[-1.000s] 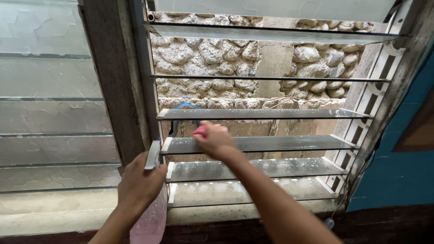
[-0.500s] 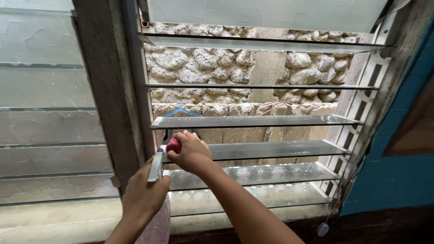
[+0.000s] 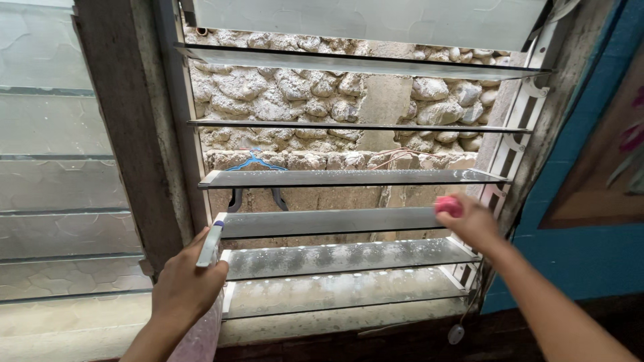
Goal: The person cleans a window with horizontal slats using a spray bottle and a red cloth. They spray the cleaning solution onto the glass and wipe it down, working systematically from the bottom slats upwards to the top.
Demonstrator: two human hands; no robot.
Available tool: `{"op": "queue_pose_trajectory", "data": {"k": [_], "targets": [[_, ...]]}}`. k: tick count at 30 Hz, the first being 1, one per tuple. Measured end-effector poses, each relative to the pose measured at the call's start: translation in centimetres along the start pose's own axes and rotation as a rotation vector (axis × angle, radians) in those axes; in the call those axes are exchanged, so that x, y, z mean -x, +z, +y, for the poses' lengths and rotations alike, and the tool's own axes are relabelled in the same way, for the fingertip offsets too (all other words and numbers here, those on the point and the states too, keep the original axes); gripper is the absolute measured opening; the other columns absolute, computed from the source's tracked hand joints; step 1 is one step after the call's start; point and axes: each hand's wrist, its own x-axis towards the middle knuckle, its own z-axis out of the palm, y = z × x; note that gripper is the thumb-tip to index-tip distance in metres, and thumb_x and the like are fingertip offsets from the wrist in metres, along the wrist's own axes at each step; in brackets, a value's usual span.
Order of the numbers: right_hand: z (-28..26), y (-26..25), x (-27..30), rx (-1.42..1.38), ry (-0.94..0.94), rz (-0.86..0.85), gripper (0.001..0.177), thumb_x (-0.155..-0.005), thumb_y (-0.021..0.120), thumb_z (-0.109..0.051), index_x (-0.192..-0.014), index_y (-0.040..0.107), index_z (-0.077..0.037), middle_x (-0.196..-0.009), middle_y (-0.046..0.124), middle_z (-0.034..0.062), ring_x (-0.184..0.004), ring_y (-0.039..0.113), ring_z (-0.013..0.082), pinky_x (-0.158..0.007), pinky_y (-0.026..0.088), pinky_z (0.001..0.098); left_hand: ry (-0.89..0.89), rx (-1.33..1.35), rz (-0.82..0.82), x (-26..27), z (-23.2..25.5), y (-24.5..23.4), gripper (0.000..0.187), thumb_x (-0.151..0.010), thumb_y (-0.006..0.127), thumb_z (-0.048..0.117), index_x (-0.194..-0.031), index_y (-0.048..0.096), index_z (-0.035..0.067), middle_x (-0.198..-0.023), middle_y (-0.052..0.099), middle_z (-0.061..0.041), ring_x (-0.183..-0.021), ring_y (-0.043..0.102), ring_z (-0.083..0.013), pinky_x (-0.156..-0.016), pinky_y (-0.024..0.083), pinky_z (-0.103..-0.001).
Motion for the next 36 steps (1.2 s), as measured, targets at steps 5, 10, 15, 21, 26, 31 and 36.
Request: {"op": "queue_pose_trajectory", "data": {"k": [5,10,15,21,26,31,36], "targets": [[4.5,0.1,-0.9,0.043,-0.065,0.204,0.054,-0.082,0.074,-0.036,-0.133,0.063,-0.019,-0.114,0.071,0.0128,-0.096,0.071,0.0267,-0.083,0.059,0.0415,-0.037,-0.054,-0.020,0.3,0.7,0.1,0.080,-0.080,0.060,0.029,-0.158,0.043,0.036,-0.120,0.077,-0.011,-0.105,0.075,-0.0321,-0.095,0.059,-0.048],[4.5,0.9,0.7,-0.040,-0.211,0.423,0.055,-0.078,0.077,-0.029,-0.130,0.065,-0.015,-0.118,0.067,0.0165,-0.099,0.069,0.0310,-0.088,0.057,0.0445,0.051,-0.039,0.049,1.1,0.3,0.8,0.083,-0.075,0.059,0.027,-0.155,0.037,0.037,-0.160,0.045,0.010,-0.111,0.071,-0.0313,-0.097,0.057,-0.047],[3.0,1.9,6.9,-0.352,-0.092,0.443,0.051,-0.084,0.072,-0.028,-0.133,0.061,-0.018,-0.125,0.064,0.0116,-0.100,0.068,0.0295,-0.084,0.061,0.0398,0.068,0.053,0.173,4.1,-0.9,3.3,0.091,-0.077,0.059,0.027,-0.162,0.025,0.033,-0.162,0.038,0.005,-0.125,0.060,-0.0376,-0.104,0.050,-0.048],[6.3,5.0,11.5,-0.247,-0.254,0.675,0.053,-0.082,0.078,-0.021,-0.132,0.061,-0.012,-0.126,0.066,0.0184,-0.112,0.067,0.0356,-0.096,0.054,0.0438,-0.047,-0.006,0.059,5.9,-2.4,5.1,0.090,-0.079,0.058,0.032,-0.162,0.024,0.030,-0.164,0.037,0.002,-0.127,0.061,-0.0367,-0.099,0.055,-0.046],[9.6,5.5,6.5,-0.185,-0.162,0.441,0.062,-0.082,0.077,-0.031,-0.137,0.057,-0.010,-0.130,0.064,0.0201,-0.113,0.066,0.0389,-0.097,0.053,0.0458,-0.055,-0.015,0.015,6.2,-2.7,5.4,0.091,-0.077,0.059,0.033,-0.163,0.027,0.032,-0.161,0.045,0.003,-0.115,0.071,-0.0303,-0.101,0.054,-0.047],[10.9,6.6,2.3,-0.110,-0.098,0.248,0.074,-0.079,0.079,-0.043,-0.139,0.052,-0.009,-0.134,0.063,0.0210,-0.120,0.064,0.0401,-0.100,0.051,0.0465,-0.057,-0.015,0.013,5.8,-3.1,6.0,0.090,-0.077,0.059,0.035,-0.161,0.029,0.033,-0.160,0.044,0.005,-0.110,0.073,-0.0264,-0.100,0.055,-0.047],[9.3,9.0,2.3,0.038,-0.320,0.389,0.061,-0.084,0.074,-0.044,-0.131,0.061,-0.007,-0.135,0.058,0.0264,-0.129,0.051,0.0445,-0.099,0.045,0.0518,-0.033,-0.010,-0.032,4.5,-4.5,6.7,0.090,-0.076,0.059,0.035,-0.161,0.028,0.030,-0.161,0.044,0.003,-0.106,0.075,-0.0252,-0.101,0.054,-0.044]]}}
